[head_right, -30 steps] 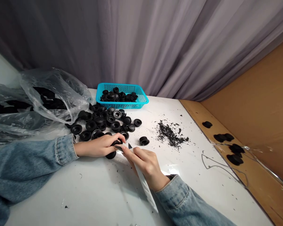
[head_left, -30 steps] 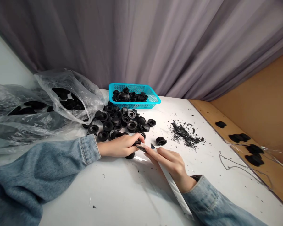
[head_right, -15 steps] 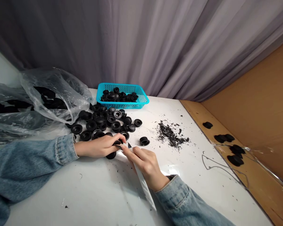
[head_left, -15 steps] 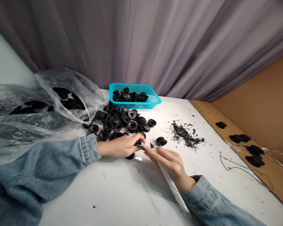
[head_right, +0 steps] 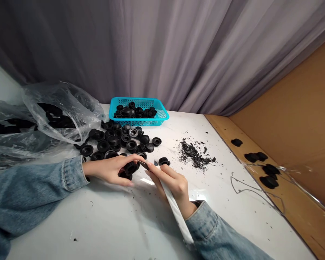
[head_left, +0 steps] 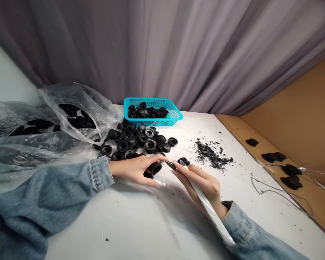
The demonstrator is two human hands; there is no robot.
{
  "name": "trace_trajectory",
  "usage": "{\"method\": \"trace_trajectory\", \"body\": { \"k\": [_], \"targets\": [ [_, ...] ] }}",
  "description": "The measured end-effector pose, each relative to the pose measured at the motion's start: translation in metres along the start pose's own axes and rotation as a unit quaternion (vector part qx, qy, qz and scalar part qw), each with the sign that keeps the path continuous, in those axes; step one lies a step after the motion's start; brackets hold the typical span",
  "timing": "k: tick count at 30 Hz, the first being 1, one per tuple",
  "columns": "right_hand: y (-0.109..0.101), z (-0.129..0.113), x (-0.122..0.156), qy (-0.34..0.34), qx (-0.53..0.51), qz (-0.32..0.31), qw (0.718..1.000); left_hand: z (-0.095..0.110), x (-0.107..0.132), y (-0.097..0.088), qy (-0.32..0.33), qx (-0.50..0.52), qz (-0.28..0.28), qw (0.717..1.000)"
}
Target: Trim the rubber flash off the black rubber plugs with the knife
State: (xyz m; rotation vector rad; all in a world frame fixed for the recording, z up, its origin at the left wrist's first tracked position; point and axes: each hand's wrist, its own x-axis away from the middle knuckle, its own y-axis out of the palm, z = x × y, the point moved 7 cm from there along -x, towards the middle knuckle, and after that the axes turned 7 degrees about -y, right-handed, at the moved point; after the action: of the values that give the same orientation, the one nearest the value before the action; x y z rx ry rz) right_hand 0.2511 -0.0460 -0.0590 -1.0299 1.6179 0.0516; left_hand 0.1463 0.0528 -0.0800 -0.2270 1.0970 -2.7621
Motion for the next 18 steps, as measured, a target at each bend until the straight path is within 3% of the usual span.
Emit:
{"method": "trace_trajectory", "body": {
  "k": [6,14,18],
  "targets": [
    [0.0,0.007,0.003,0.025,-0.037,0.012,0.999,0.003,-0.001,-0.003,-0.003,0.011,-0.006,1.0],
    [0.01,0.003,0.006,0.007,-0.047,-0.02,0.999,0.001,-0.002,0.001,0.014,0.013,-0.009,1.0],
    [0.012,0.0,0.002,0.02,-0.055,-0.046,0.997,0.0,-0.003,0.003,0.008,-0.001,0.016,1.0]
  ]
}}
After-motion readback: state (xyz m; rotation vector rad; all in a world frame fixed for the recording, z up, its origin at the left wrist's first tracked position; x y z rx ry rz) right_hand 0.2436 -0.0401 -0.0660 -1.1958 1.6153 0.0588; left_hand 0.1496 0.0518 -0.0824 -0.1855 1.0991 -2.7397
